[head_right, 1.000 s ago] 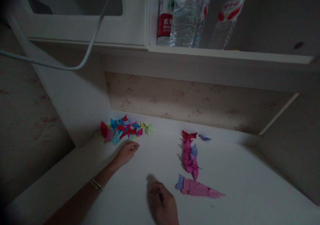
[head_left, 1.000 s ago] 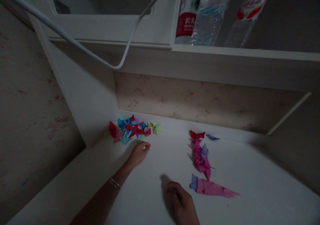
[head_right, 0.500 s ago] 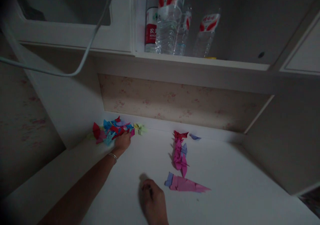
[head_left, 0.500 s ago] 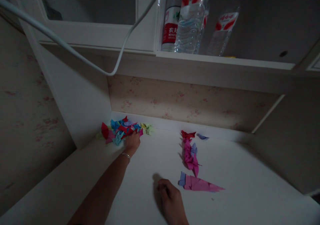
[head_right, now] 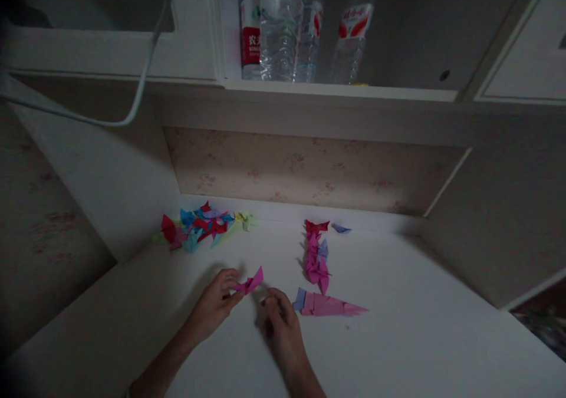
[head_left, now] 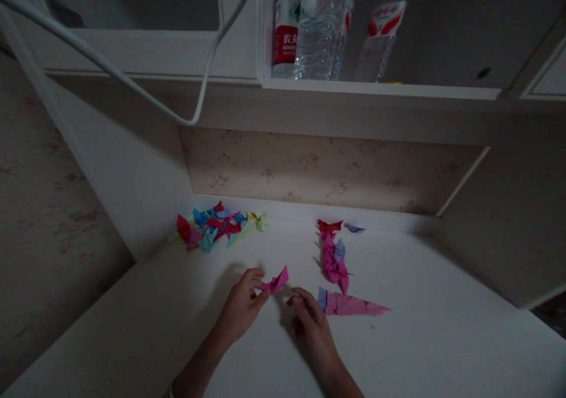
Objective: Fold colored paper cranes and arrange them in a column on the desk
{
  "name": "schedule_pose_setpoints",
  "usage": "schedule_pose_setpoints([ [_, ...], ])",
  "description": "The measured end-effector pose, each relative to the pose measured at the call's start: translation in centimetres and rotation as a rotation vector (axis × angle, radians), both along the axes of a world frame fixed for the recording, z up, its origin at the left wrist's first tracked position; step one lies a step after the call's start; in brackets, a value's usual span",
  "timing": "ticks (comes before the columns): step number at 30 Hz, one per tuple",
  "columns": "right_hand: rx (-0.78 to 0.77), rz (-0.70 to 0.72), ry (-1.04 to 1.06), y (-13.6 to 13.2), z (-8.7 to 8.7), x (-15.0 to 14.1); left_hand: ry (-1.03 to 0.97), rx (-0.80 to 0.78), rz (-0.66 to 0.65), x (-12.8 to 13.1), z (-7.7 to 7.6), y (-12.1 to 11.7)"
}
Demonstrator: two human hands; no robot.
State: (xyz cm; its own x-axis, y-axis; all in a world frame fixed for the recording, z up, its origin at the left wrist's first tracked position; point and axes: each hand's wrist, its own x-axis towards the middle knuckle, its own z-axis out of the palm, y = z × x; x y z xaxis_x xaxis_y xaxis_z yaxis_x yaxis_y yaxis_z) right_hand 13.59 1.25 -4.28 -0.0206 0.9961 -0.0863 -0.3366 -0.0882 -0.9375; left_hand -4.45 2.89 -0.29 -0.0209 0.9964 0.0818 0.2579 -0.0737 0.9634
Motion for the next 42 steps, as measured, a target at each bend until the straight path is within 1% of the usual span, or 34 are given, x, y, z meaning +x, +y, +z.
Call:
schedule_pose_setpoints([
  [3,-0.013,-0.008,0.028,0.1,0.0,0.2,-0.018,-0.021,-0.072,1.0,-0.4,-1.8],
  [7,0.003,0.025,-0.030,0.2,0.1,0.3,-0.030,-0.031,-0.164,1.6,-1.4,-2.0],
  [10,-0.008,0.005,-0.013,0.3,0.2,0.3,-0.076,-0.013,-0.127,1.8,-1.9,-1.7],
  [14,-0.016,-0.027,0.026,0.3,0.6,0.2,-0.135,-0.045,-0.046,1.8,-1.9,-1.4],
  [19,-0.011,-0.004,-0.017,0.0,1.0,0.3,-0.131,-0.115,-0.086,1.7,-1.8,-1.3],
  [24,-0.011,0.033,-0.043,0.1,0.4,0.3,-0.127,-0.090,-0.085,1.9,-2.0,-1.4],
  [29,0.058,0.106,-0.121,0.0,-0.5,0.1,-0.133,-0.083,-0.047,2.2,-2.5,-1.6],
  [31,0.072,0.123,-0.160,-0.1,-0.5,0.0,-0.129,-0.085,-0.026,2.3,-2.6,-1.6],
  [34,0.077,0.150,-0.164,-0.2,-0.2,0.0,-0.136,-0.096,-0.024,2.4,-2.6,-1.6],
  [38,0.091,0.137,-0.190,-0.1,-0.1,0.1,-0.198,-0.122,-0.071,2.6,-2.9,-1.4],
  [42,0.100,0.110,-0.216,0.1,-0.7,0.2,-0.222,-0.139,-0.083,2.7,-3.4,-1.1],
])
